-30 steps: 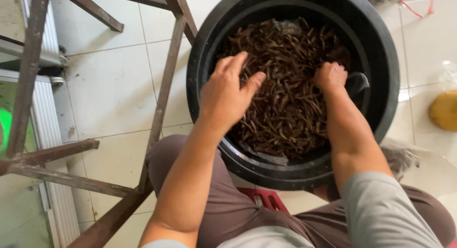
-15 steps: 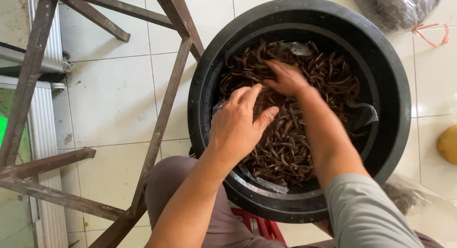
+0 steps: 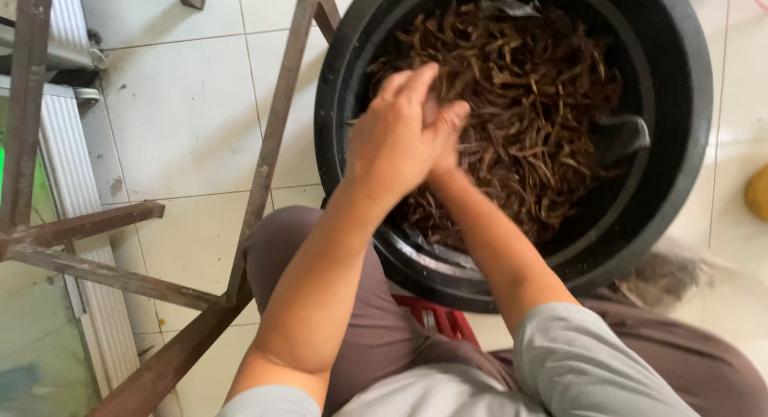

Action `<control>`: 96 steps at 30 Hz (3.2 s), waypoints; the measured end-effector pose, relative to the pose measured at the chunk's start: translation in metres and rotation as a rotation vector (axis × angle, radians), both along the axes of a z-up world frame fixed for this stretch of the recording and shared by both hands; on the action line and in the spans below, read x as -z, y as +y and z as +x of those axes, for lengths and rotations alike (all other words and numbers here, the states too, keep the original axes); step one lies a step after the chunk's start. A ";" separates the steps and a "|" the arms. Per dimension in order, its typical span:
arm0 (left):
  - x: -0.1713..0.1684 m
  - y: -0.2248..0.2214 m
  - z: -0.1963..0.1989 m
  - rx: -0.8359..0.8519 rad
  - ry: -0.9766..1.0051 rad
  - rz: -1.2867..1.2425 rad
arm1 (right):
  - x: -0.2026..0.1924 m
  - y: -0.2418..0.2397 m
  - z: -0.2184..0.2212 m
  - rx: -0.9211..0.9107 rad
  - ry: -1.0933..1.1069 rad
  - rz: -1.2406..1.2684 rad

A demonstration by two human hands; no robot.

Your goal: The person sorts dried food items in a large black bin by hand, picking up small bundles and placing them into a separate clear plastic bag.

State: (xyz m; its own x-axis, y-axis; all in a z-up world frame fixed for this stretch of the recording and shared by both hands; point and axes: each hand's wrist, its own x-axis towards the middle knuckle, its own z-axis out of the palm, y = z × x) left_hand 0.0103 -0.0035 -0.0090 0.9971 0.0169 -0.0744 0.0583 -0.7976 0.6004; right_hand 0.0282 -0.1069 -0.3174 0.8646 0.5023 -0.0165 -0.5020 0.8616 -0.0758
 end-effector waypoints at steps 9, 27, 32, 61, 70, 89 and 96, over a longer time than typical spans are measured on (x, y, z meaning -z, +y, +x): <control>-0.010 0.016 -0.010 -0.020 -0.119 -0.059 | -0.121 -0.141 -0.088 -0.610 -1.747 -2.266; -0.020 0.007 -0.005 0.017 0.047 0.033 | -0.077 -0.292 -0.017 -0.411 -0.681 -2.901; -0.011 0.003 -0.005 0.046 0.006 0.003 | -0.064 -0.199 -0.095 -0.492 -0.242 -2.383; 0.111 -0.056 -0.044 -0.126 0.464 -1.183 | -0.229 -0.144 -0.134 0.177 -1.173 -2.161; 0.126 -0.062 -0.080 -0.199 0.448 -0.702 | -0.351 -0.301 -0.183 0.726 -0.346 -2.129; 0.133 0.003 -0.081 -0.415 0.486 -0.561 | -0.053 -0.468 -0.203 0.118 0.518 -2.464; 0.144 0.001 -0.078 -0.343 0.510 -0.603 | -0.062 -0.466 -0.195 -0.168 0.541 -2.448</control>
State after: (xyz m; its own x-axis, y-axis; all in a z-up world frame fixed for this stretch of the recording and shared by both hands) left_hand -0.0673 -0.0023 -0.1527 0.7864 0.1244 -0.6050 0.6155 -0.2395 0.7509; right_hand -0.1671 -0.5734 -0.2554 0.5745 -0.6681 -0.4729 -0.8173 -0.4990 -0.2880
